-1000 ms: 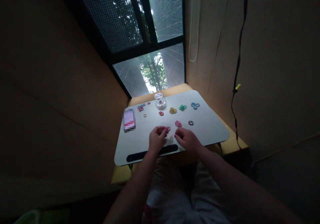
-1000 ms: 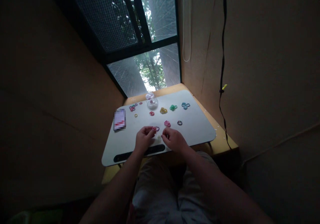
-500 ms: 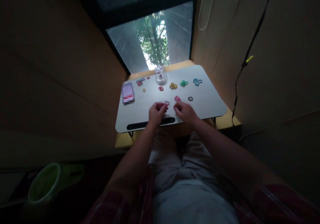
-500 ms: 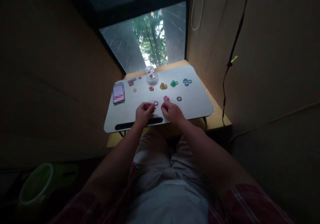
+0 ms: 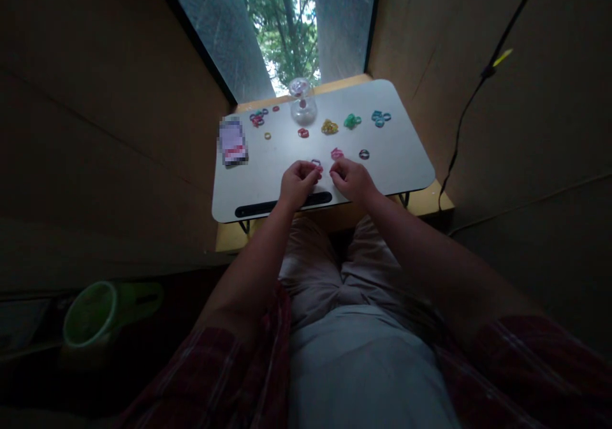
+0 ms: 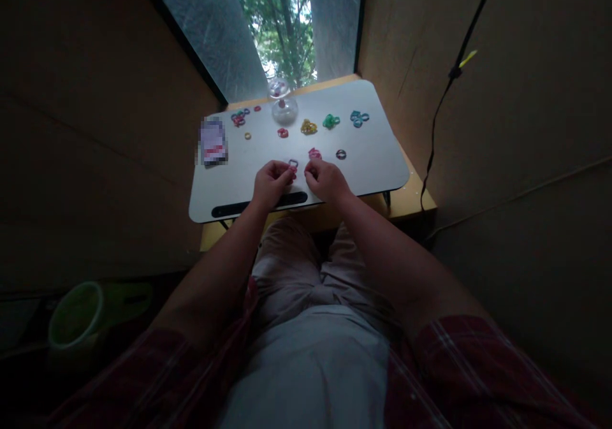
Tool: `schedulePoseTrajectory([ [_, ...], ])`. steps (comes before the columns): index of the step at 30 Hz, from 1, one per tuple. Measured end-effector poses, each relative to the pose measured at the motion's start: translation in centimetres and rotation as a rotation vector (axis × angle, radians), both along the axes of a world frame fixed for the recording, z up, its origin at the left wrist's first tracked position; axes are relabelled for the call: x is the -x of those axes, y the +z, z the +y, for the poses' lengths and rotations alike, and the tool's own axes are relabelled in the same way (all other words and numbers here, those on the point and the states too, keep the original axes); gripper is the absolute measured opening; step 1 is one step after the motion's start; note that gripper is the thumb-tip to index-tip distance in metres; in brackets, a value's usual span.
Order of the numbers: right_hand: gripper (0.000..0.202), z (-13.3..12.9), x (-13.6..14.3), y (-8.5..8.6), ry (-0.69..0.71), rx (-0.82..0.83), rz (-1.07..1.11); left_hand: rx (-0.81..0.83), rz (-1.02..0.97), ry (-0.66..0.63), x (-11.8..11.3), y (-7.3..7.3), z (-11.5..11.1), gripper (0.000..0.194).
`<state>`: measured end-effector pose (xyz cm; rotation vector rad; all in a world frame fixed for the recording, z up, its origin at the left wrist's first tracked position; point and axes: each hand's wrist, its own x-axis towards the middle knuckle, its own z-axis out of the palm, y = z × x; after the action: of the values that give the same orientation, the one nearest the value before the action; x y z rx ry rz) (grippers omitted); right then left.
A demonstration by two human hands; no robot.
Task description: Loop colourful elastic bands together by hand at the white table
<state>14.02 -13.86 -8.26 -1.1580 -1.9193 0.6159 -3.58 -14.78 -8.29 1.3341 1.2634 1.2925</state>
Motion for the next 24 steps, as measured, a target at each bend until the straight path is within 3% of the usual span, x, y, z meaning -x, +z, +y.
schedulePoseTrajectory([
  [5, 0.017, -0.4, 0.0, 0.4, 0.047, 0.019, 0.024, 0.015, 0.085, -0.048, 0.0, 0.3, -0.4, 0.028],
  [14, 0.012, -0.3, 0.2, 0.7, 0.047, 0.0, -0.031, -0.024, 0.4, -0.042, -0.1, 1.0, -0.6, 0.016],
  [24, 0.011, -0.2, 0.5, 0.5, -0.022, -0.015, -0.026, -0.017, 0.386, -0.104, -0.2, 1.0, -0.9, 0.013],
])
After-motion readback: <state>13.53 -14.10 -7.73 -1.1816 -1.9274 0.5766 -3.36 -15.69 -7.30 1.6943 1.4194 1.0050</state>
